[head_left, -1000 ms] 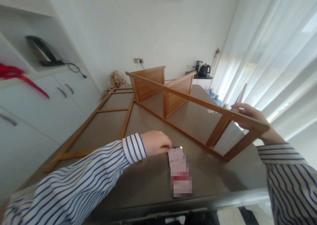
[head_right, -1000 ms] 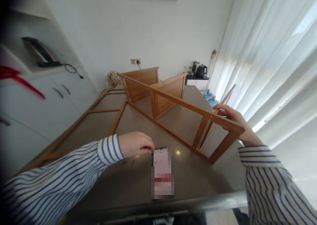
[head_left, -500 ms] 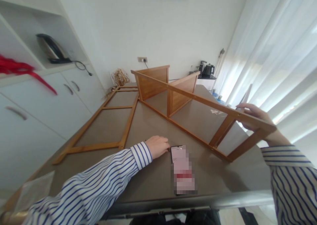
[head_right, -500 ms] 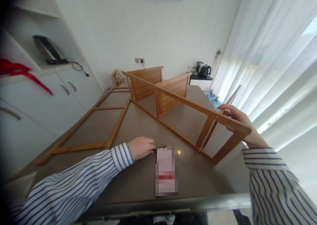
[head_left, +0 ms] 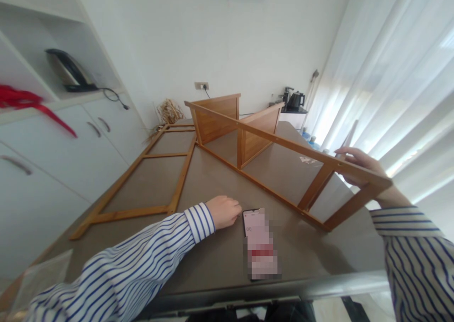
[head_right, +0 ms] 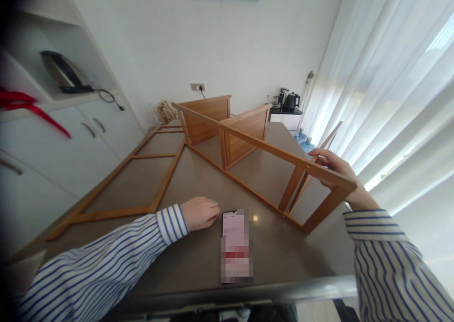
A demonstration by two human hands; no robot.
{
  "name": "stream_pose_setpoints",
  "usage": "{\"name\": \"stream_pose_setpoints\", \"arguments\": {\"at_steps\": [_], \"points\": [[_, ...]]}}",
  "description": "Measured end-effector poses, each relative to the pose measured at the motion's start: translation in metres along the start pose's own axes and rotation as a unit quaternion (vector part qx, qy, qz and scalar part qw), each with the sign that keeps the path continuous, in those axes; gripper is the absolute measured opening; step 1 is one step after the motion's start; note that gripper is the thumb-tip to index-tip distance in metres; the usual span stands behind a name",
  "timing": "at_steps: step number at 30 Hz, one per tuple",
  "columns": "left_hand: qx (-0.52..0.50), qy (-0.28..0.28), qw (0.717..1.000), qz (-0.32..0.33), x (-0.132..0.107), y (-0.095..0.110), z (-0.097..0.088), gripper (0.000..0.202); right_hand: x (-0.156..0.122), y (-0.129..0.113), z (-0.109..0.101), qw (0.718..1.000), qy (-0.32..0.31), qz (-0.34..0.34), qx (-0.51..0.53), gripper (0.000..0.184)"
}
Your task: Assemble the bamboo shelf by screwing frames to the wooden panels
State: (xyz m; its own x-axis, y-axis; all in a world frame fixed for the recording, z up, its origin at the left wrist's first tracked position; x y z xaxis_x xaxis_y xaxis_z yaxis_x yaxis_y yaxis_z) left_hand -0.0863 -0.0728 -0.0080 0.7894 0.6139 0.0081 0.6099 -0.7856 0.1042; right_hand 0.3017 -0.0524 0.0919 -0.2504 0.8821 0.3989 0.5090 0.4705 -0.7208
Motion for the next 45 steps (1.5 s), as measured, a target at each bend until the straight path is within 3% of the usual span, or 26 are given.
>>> {"name": "stream_pose_setpoints", "arguments": {"at_steps": [11, 18, 25, 35, 40, 45], "points": [[-0.224, 0.030, 0.974, 0.029, 0.011, 0.019, -0.034, 0.006, 0.005, 0.006, 0.000, 0.999, -0.032, -0.008, 0.028, 0.044], [-0.277, 0.057, 0.957, 0.061, 0.020, 0.031, -0.041, 0.008, 0.007, 0.008, -0.002, 0.999, -0.036, -0.027, -0.002, 0.047], [-0.326, 0.094, 0.938, 0.067, 0.033, 0.045, -0.051, 0.014, 0.002, -0.009, -0.001, 0.998, -0.038, -0.030, -0.050, 0.045], [-0.411, 0.288, 0.863, 0.062, 0.080, 0.091, -0.086, 0.014, 0.003, -0.010, -0.007, 0.996, -0.055, -0.032, -0.055, 0.047], [-0.428, 0.378, 0.819, 0.058, 0.109, 0.104, -0.091, 0.007, 0.004, -0.009, -0.007, 0.997, -0.065, -0.021, -0.037, 0.051], [-0.428, 0.428, 0.793, 0.071, 0.126, 0.109, -0.092, 0.008, 0.004, -0.015, -0.007, 0.997, -0.063, -0.035, -0.036, 0.049]]}}
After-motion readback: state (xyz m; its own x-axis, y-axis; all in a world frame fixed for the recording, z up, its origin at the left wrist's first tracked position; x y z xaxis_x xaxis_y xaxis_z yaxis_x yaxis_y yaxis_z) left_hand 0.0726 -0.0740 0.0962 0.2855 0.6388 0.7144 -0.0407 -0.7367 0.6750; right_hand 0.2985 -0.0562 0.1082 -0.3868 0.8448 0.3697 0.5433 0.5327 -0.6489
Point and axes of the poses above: each hand's wrist, its own x-axis towards the middle knuckle, its own z-axis out of the palm, y = z × x, the point moved 1 cm from there along x, towards the middle knuckle, and after that the axes turned 11 degrees about -x, right-handed, at the moved point
